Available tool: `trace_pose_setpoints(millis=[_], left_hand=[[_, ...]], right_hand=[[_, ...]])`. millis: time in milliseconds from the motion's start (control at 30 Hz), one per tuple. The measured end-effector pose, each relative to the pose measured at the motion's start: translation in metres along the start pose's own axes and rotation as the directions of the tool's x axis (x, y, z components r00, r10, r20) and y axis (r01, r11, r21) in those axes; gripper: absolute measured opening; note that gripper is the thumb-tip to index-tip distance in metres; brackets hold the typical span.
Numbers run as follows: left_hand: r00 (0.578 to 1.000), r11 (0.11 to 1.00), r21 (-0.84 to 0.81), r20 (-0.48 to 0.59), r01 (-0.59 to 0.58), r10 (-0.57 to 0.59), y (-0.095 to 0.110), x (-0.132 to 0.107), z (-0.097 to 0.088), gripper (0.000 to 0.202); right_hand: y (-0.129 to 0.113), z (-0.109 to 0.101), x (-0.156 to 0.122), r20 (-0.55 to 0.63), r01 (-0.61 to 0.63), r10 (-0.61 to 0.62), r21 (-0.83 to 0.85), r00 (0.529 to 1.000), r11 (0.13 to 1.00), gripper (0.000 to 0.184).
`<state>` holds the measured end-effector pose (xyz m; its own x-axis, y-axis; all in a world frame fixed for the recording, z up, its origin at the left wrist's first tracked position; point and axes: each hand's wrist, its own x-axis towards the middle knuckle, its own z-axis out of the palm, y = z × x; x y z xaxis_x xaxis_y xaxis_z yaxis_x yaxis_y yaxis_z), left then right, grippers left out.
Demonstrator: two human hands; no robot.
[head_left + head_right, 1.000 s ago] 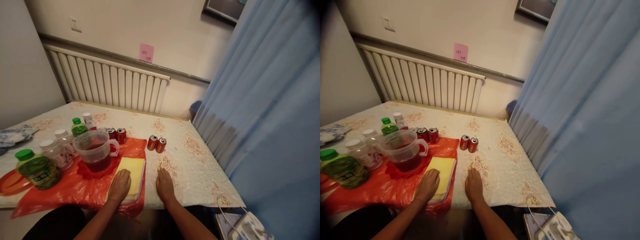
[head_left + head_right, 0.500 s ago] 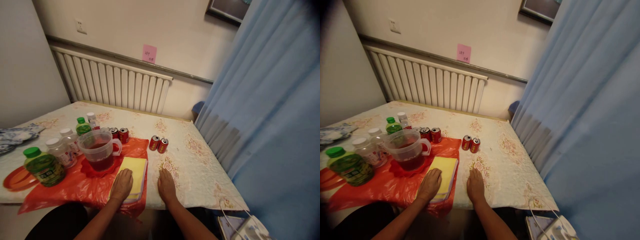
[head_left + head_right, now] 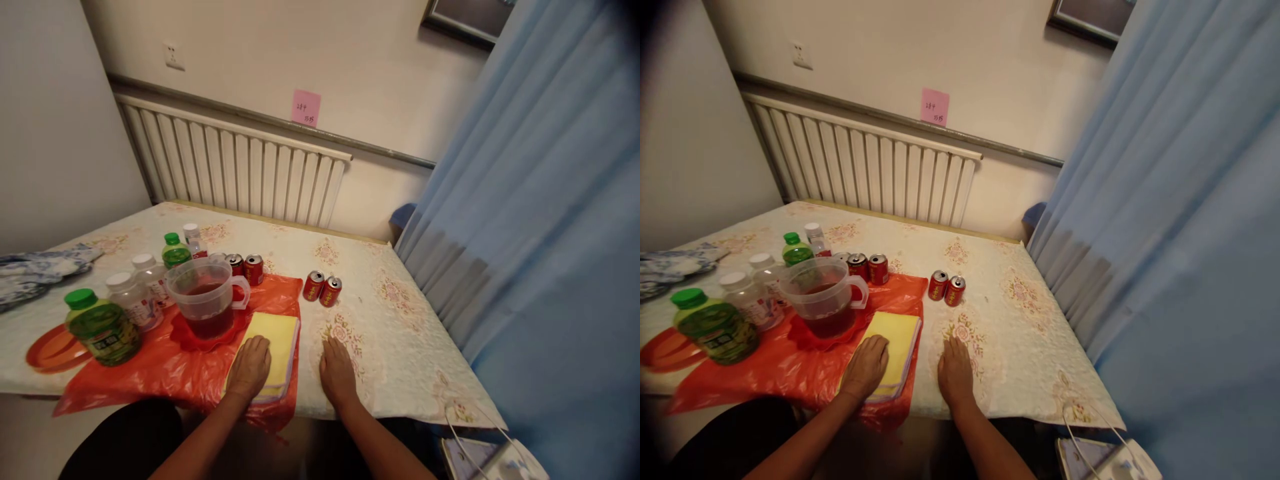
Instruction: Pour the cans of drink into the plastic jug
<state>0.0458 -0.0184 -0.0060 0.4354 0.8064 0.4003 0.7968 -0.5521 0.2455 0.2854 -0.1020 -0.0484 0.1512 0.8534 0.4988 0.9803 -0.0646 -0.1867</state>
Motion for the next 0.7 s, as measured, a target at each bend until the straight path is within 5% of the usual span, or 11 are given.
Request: trace_pose_setpoints(millis=[700], left_hand=[[0.997, 0.999, 0.029, 0.073, -0.026, 0.024, 0.015, 0.011, -0.002, 0.018]], right_hand=[[0.0, 0.0, -0.001, 0.008, 0.037, -0.037, -0.039, 0.999, 0.999, 0.043]])
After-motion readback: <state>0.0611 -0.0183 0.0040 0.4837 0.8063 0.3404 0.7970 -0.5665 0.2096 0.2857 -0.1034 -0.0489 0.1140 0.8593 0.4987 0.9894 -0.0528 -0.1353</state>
